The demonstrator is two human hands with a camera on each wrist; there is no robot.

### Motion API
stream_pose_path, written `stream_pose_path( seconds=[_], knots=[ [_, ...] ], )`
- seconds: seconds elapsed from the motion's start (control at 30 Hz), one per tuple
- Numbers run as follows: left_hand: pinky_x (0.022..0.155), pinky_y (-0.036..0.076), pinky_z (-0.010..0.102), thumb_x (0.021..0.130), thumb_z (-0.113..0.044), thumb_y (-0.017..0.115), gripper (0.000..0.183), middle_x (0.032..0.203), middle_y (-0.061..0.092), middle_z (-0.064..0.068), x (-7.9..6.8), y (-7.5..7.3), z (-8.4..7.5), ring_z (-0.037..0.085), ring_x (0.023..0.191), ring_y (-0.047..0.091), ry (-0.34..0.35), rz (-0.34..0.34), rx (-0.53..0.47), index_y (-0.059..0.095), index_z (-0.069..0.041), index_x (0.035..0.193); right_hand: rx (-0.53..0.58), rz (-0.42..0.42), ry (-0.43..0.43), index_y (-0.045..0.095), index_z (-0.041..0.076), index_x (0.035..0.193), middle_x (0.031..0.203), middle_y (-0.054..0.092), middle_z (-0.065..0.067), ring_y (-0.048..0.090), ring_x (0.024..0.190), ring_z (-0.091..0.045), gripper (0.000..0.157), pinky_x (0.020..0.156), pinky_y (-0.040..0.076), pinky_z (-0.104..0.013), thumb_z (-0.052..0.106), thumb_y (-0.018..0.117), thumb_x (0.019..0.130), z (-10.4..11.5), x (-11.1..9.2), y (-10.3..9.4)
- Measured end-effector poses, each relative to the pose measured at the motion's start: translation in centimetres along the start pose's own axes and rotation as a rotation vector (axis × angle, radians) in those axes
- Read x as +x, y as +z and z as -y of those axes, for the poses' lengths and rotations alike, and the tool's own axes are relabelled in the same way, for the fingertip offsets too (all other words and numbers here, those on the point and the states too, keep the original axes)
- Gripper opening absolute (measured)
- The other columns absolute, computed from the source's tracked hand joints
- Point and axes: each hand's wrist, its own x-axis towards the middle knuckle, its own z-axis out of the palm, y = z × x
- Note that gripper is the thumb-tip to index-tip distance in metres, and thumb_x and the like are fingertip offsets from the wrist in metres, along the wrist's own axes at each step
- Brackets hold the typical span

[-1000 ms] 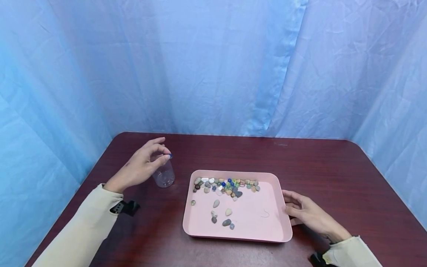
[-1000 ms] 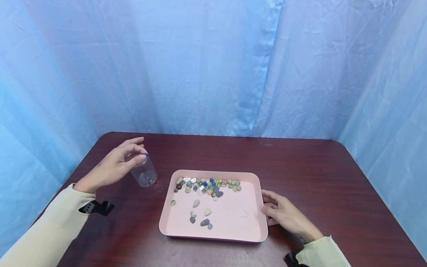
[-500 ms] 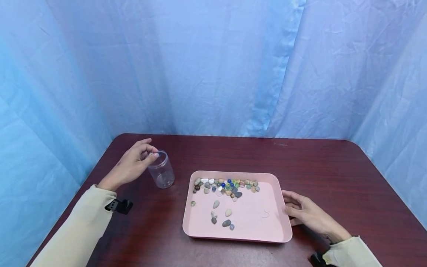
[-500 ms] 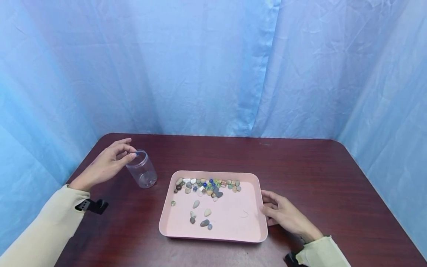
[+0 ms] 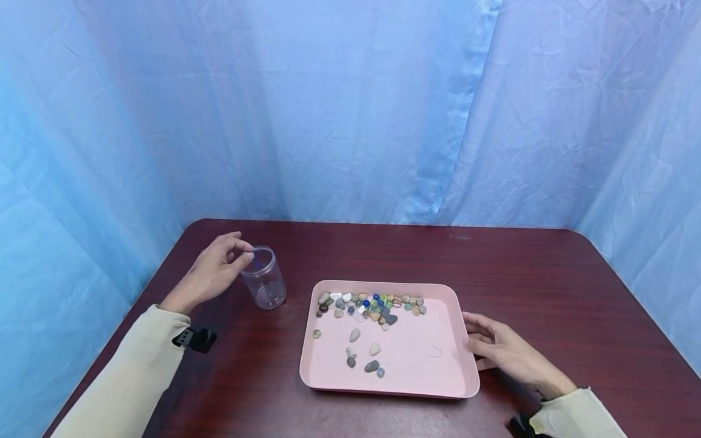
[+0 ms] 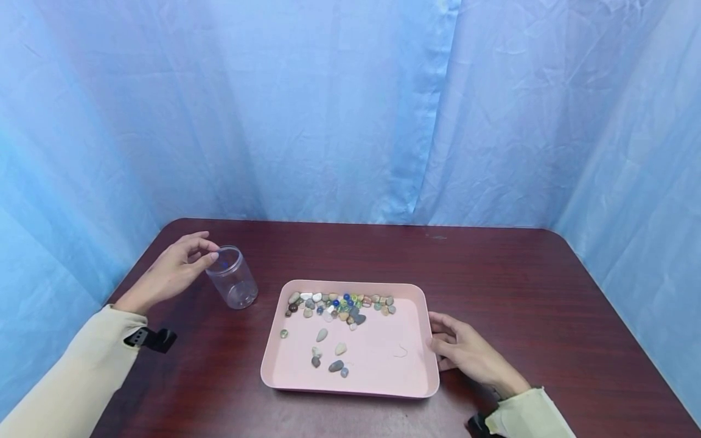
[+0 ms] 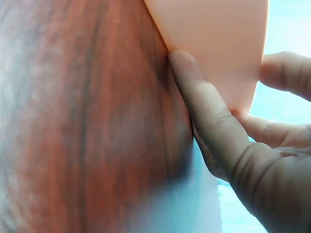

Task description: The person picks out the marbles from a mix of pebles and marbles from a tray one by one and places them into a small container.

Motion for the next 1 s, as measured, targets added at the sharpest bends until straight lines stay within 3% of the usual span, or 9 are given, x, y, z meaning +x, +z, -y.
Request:
stream_pose_path(
  seconds=[0.23, 0.6, 1.0],
  knots=[
    [0.107, 0.036, 0.06, 0.099, -0.011, 0.061, 0.021, 0.154, 0.03, 0.029, -0.2, 0.1, -0.5, 0.051, 0.134, 0.041, 0.019, -0.002, -0.004, 0.063, 0.004, 0.115, -0.002, 0.005, -0.01, 0.011, -0.021, 0.148, 0.137, 0.043, -0.042, 0.062, 0.11, -0.014, 0.068, 0.077, 0.059, -0.044, 0.008, 0.053, 0.102, 0.0, 0.0, 0.0],
    [0.109, 0.03, 0.062, 0.094, -0.01, 0.069, 0.02, 0.152, 0.034, 0.029, -0.2, 0.4, -1.3, 0.048, 0.14, 0.032, 0.084, -0.028, 0.041, 0.066, 0.001, 0.11, -0.003, 0.004, -0.009, 0.012, -0.021, 0.148, 0.135, 0.046, -0.04, 0.063, 0.109, -0.013, 0.068, 0.077, 0.059, -0.043, 0.008, 0.053, 0.102, -0.1, -0.1, 0.0],
    [0.109, 0.036, 0.056, 0.092, -0.007, 0.07, 0.02, 0.152, 0.035, 0.026, -0.4, 0.9, -2.3, 0.046, 0.135, 0.042, 0.146, -0.002, -0.006, 0.067, 0.001, 0.11, -0.014, 0.005, -0.028, 0.011, -0.021, 0.148, 0.135, 0.046, -0.041, 0.062, 0.107, -0.009, 0.068, 0.077, 0.059, -0.042, 0.007, 0.053, 0.102, -0.1, -0.1, 0.0]
  ],
)
